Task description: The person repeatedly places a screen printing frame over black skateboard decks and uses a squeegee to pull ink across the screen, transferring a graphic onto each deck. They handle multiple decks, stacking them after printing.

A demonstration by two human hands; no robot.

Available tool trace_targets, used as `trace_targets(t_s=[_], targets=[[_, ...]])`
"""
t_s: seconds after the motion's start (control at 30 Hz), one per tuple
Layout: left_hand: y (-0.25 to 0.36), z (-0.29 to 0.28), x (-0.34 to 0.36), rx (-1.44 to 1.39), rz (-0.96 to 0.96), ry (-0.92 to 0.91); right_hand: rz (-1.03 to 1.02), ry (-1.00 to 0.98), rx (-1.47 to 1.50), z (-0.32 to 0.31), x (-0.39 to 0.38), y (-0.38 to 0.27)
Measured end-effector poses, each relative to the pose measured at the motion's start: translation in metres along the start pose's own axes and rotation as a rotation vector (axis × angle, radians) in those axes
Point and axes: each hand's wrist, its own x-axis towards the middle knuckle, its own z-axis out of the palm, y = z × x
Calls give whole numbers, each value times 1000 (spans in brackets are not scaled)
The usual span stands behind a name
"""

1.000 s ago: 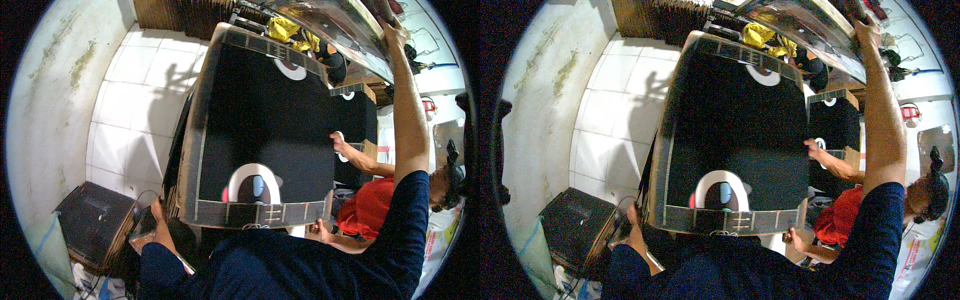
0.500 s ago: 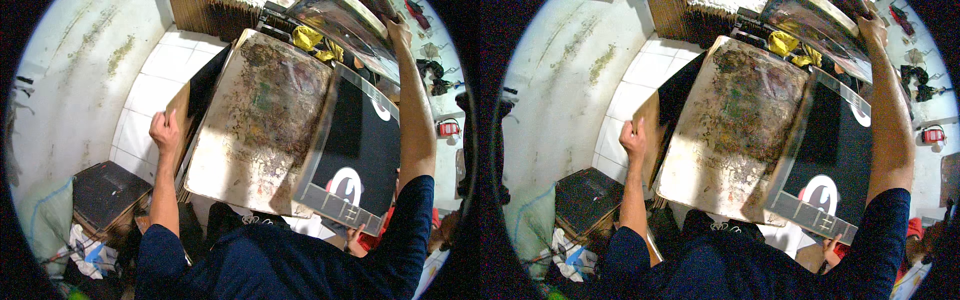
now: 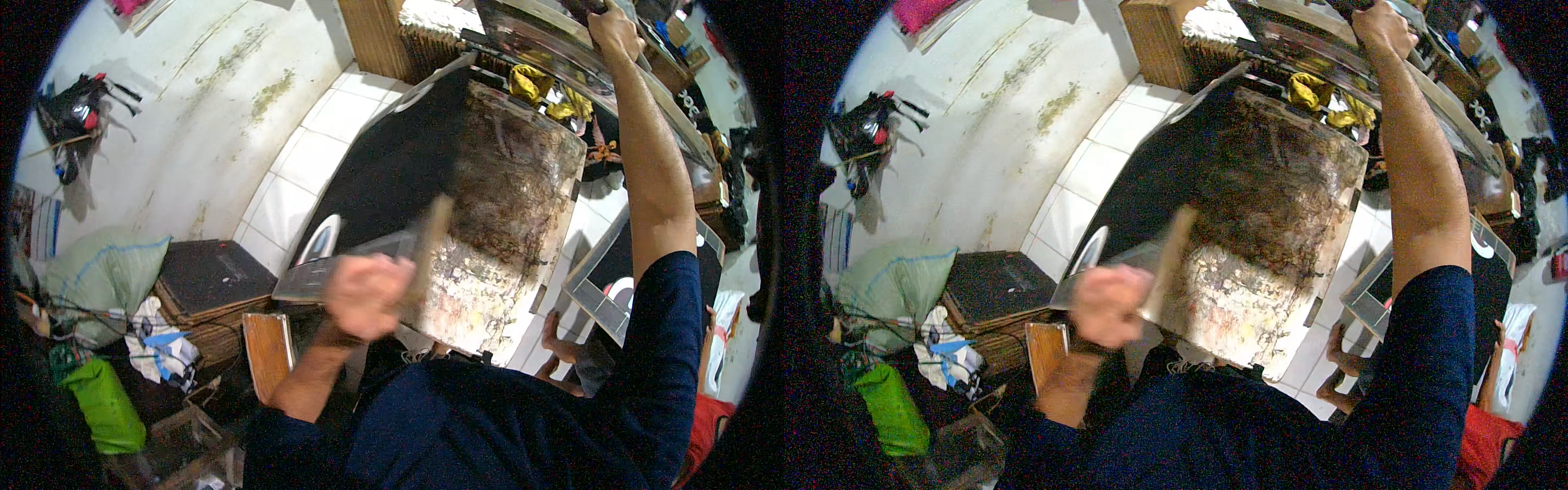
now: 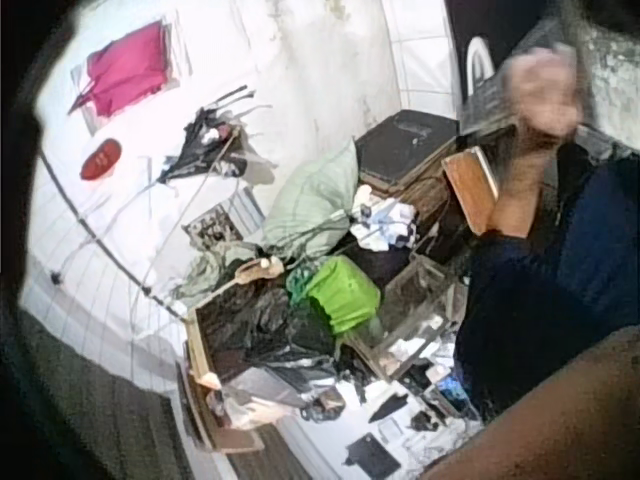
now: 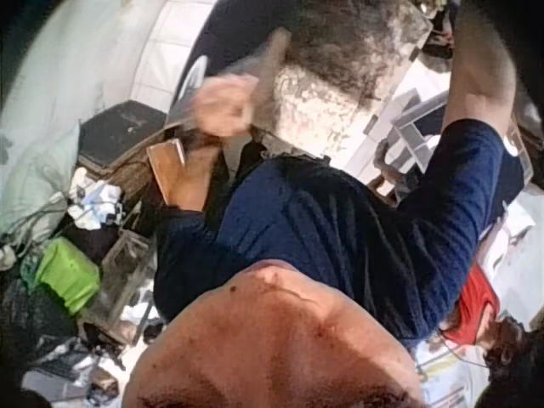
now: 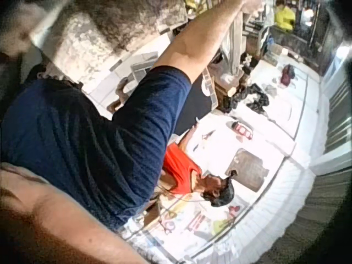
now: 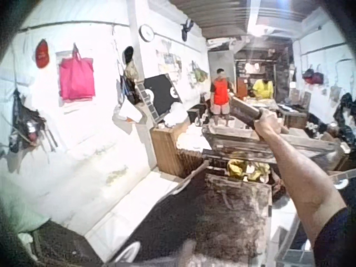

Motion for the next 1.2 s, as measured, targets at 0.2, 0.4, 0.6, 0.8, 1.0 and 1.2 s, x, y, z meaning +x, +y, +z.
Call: trace_targets(t_s=[0.2, 0.4, 0.6, 0.8, 1.0, 1.2], targets=[[71, 141, -96, -207, 105, -305, -164, -9, -239, 37, 30, 31], [14, 155, -147, -494, -142, -534, -131, 9, -257, 62, 50, 54], [-185, 53, -219, 797, -954, -53, -84, 13, -306, 63, 56, 62], [-271, -20, -282, 274, -1634, -117, 27, 94, -60, 31, 18, 33], [-245, -23, -258, -132, -1559, 116, -27, 71, -102, 16, 3, 6], [-236, 37, -225, -283, -1619, -23, -50, 76, -80, 19, -1, 4]])
